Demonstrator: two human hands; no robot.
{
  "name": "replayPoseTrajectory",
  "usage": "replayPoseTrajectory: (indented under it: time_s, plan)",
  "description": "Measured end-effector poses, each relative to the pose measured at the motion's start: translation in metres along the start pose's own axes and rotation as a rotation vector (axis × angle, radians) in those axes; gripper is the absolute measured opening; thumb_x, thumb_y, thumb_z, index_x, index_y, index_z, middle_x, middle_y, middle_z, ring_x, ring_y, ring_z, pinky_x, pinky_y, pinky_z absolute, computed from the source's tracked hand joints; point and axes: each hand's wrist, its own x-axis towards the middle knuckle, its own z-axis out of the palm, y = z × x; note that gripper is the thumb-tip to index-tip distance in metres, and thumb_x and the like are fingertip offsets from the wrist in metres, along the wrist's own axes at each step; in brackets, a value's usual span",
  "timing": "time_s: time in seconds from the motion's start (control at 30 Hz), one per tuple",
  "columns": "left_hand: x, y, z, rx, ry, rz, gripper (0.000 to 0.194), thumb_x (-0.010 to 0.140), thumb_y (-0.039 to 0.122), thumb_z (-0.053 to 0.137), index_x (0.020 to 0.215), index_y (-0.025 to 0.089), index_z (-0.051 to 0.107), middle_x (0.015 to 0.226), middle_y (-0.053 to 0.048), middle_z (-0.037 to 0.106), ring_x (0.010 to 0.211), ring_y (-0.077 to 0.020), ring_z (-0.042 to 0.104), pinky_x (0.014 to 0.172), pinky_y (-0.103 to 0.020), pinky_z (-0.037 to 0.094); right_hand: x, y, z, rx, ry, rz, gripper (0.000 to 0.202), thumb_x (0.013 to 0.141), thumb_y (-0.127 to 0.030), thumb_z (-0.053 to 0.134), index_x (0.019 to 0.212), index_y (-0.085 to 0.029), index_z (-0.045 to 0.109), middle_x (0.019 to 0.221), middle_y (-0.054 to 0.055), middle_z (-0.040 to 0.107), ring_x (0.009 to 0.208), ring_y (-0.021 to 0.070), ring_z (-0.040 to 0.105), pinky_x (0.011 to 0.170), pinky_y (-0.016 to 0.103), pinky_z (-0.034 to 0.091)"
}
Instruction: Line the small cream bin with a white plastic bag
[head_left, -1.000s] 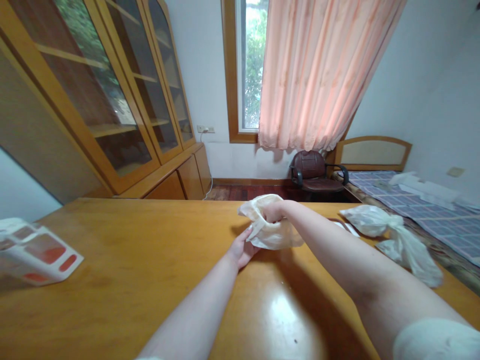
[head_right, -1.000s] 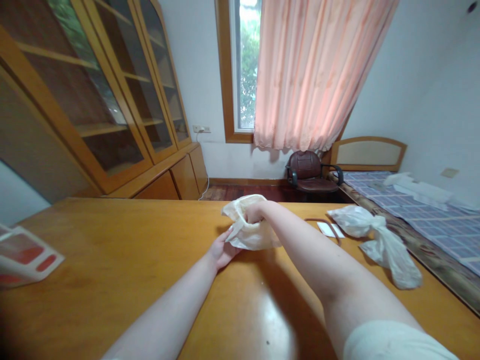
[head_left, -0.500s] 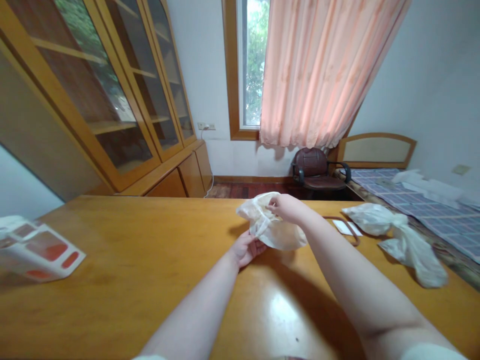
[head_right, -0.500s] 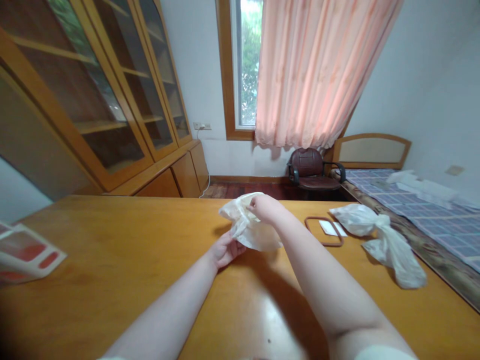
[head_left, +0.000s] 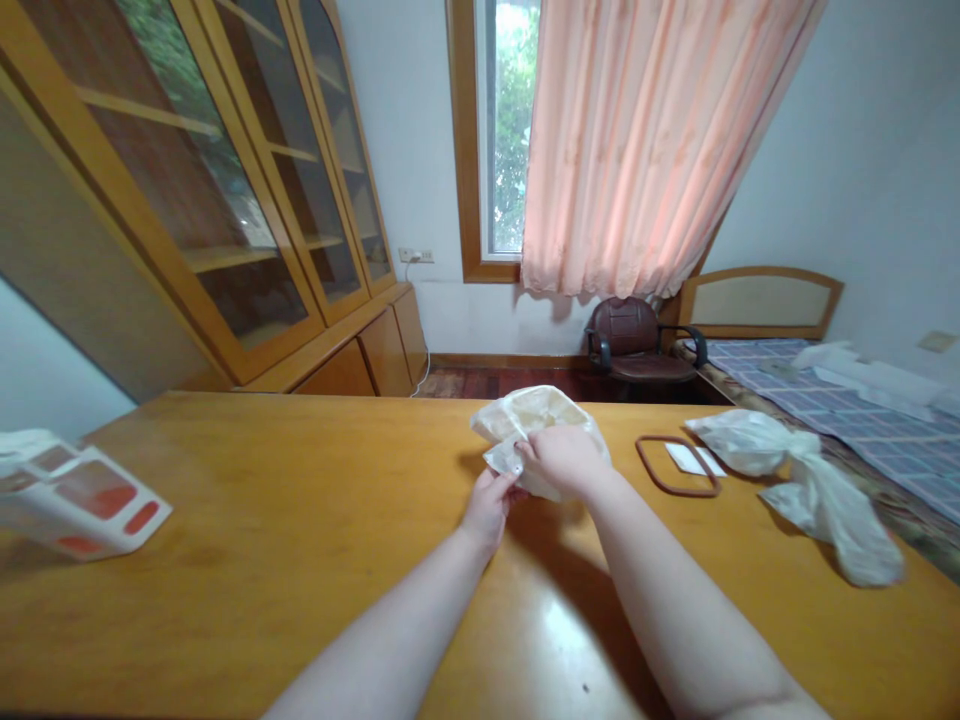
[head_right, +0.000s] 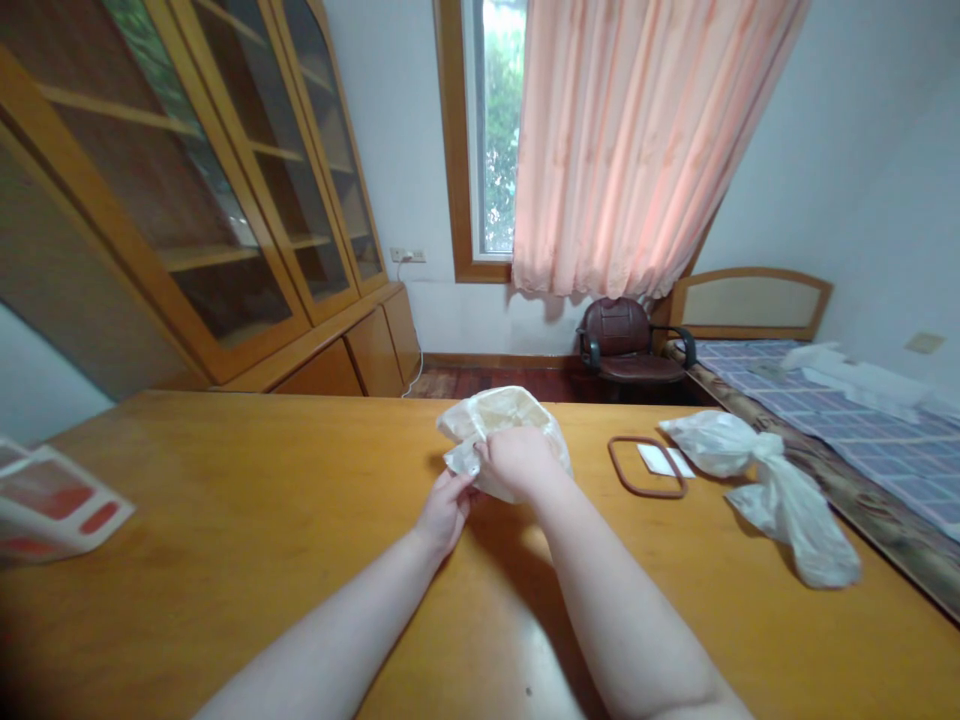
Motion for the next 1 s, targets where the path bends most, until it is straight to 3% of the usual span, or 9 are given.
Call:
replayPoseTrajectory:
  time_s: [0.2,0.4,0.53,0.6,0.7,0.77,0.87,1.0]
  plan:
    - [-0.001,-0.009,0.004,0.033,-0.028,0.075,0.05,0.062,0.026,0.083,0.108,0.019,0.064,0.099,-0.003,0.068,0.078,-0.0131,0.059,0.064,-0.022,0.044,0.005,0.011,0.004,0.015,0.074,-0.025,0.055,0.097,-0.047,0.025,0.096,-0.018,0.072,0.095,0.014,0.073,0.089,0.0276,0.068,0.078,0.034,0.045]
    - [0.004,-0.006,-0.001,-0.104,0.065,0.024,0.039,0.064,0.041,0.082,0.087,0.017,0.061,0.077,0.0,0.064,0.065,-0.0096,0.057,0.063,-0.022,0.043,0.007,0.027,0.006,0.008,0.075,-0.021,0.055,0.097,-0.049,0.024,0.099,-0.021,0.071,0.094,0.012,0.073,0.088,0.0283,0.068,0.075,0.034,0.045]
    - [0.005,-0.006,-0.004,-0.009,0.034,0.023,0.048,0.068,0.052,0.076,0.098,0.019,0.058,0.09,-0.003,0.064,0.072,-0.0126,0.059,0.066,-0.026,0.045,0.007,0.029,0.008,0.017,0.082,-0.024,0.053,0.097,-0.049,0.026,0.097,-0.021,0.072,0.094,0.012,0.073,0.087,0.0265,0.068,0.075,0.032,0.043]
    - [0.006,-0.006,-0.008,0.159,0.103,0.194,0.045,0.068,0.047,0.077,0.095,0.019,0.054,0.089,-0.001,0.06,0.072,-0.0119,0.057,0.067,-0.026,0.045,0.007,0.029,0.008,0.026,0.082,-0.02,0.053,0.097,-0.048,0.026,0.096,-0.021,0.072,0.093,0.011,0.073,0.087,0.0259,0.068,0.075,0.031,0.043]
    - [0.006,-0.001,-0.015,0.473,0.238,0.624,0.032,0.075,0.037,0.073,0.092,0.021,0.05,0.093,-0.001,0.056,0.077,-0.0115,0.056,0.074,-0.026,0.046,0.006,0.029,0.008,0.039,0.074,-0.016,0.056,0.097,-0.049,0.024,0.095,-0.021,0.072,0.092,0.011,0.073,0.086,0.026,0.068,0.074,0.032,0.043]
    - [0.005,0.007,-0.019,0.718,0.117,0.816,0.026,0.079,0.031,0.069,0.097,0.021,0.054,0.107,-0.006,0.056,0.086,-0.0138,0.058,0.08,-0.03,0.047,0.006,0.028,0.008,0.045,0.068,-0.016,0.057,0.097,-0.05,0.023,0.095,-0.021,0.072,0.092,0.012,0.073,0.086,0.0263,0.067,0.075,0.032,0.043]
    - [0.002,0.017,-0.02,1.002,-0.144,0.856,0.031,0.077,0.024,0.069,0.107,0.022,0.059,0.111,-0.008,0.059,0.089,-0.0172,0.059,0.084,-0.035,0.048,0.005,0.028,0.008,0.049,0.063,-0.015,0.055,0.097,-0.049,0.024,0.097,-0.021,0.072,0.094,0.012,0.073,0.088,0.0261,0.067,0.076,0.032,0.043]
    - [0.001,0.02,-0.017,1.082,-0.127,0.703,0.027,0.076,0.021,0.069,0.103,0.024,0.066,0.086,-0.003,0.065,0.073,-0.017,0.058,0.08,-0.034,0.047,0.002,0.026,0.006,0.05,0.036,-0.022,0.058,0.097,-0.049,0.024,0.096,-0.019,0.072,0.095,0.013,0.073,0.09,0.0259,0.067,0.078,0.031,0.044]
